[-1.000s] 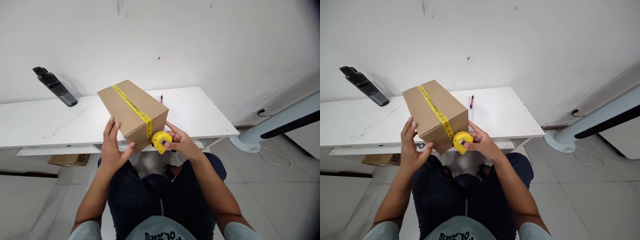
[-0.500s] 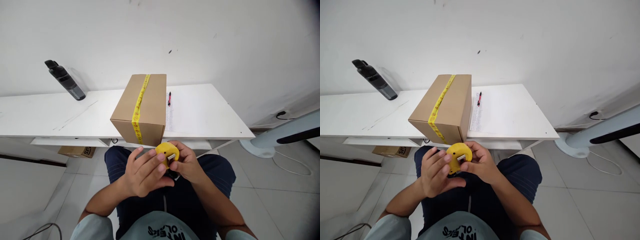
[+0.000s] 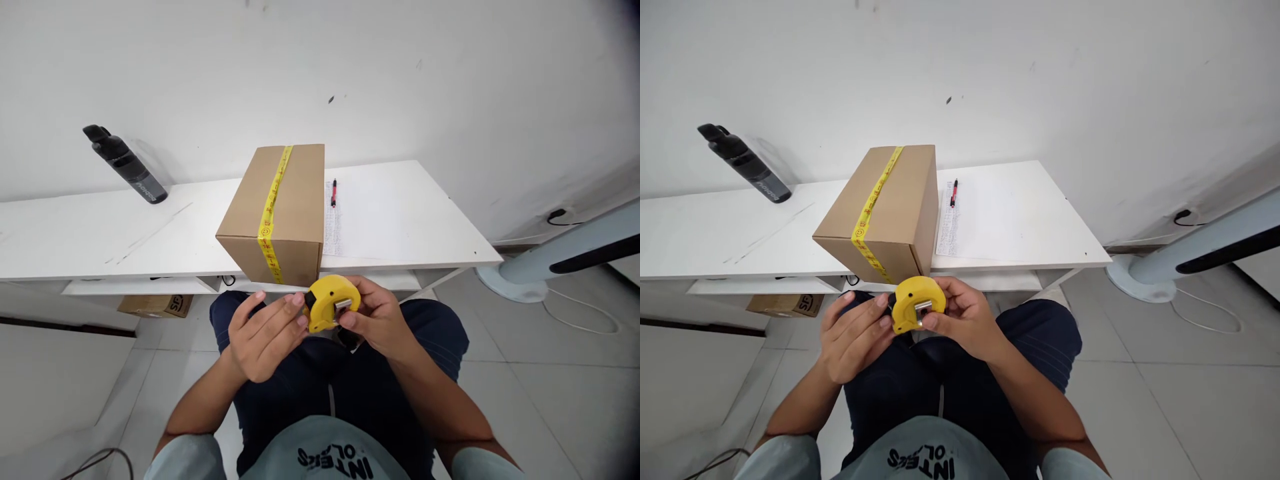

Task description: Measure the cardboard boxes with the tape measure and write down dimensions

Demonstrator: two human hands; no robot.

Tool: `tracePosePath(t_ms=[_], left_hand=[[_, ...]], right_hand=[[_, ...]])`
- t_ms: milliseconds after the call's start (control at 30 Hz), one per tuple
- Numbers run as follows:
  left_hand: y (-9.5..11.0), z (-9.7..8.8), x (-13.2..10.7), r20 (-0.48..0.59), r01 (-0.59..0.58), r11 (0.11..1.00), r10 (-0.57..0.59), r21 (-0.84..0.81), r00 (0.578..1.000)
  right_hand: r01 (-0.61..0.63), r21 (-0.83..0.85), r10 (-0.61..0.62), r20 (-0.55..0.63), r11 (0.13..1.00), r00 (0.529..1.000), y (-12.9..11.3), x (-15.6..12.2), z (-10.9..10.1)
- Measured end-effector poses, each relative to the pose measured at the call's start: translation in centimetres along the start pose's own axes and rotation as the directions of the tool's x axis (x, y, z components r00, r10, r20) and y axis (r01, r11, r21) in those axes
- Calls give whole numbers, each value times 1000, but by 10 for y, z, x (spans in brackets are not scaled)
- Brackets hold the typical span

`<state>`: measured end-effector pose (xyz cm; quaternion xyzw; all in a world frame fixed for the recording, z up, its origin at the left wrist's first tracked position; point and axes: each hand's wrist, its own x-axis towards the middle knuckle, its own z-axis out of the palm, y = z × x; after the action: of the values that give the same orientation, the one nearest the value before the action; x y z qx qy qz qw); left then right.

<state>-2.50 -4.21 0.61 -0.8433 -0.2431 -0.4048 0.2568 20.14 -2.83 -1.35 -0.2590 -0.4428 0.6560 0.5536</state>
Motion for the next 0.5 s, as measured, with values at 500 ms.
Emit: tracePosePath(t_ms=[500], left_hand=[[-180,-18,-36,-325,447,817,-339,364,883]], right_hand=[[532,-389,-656,-358,752,665,-27,22,-37]])
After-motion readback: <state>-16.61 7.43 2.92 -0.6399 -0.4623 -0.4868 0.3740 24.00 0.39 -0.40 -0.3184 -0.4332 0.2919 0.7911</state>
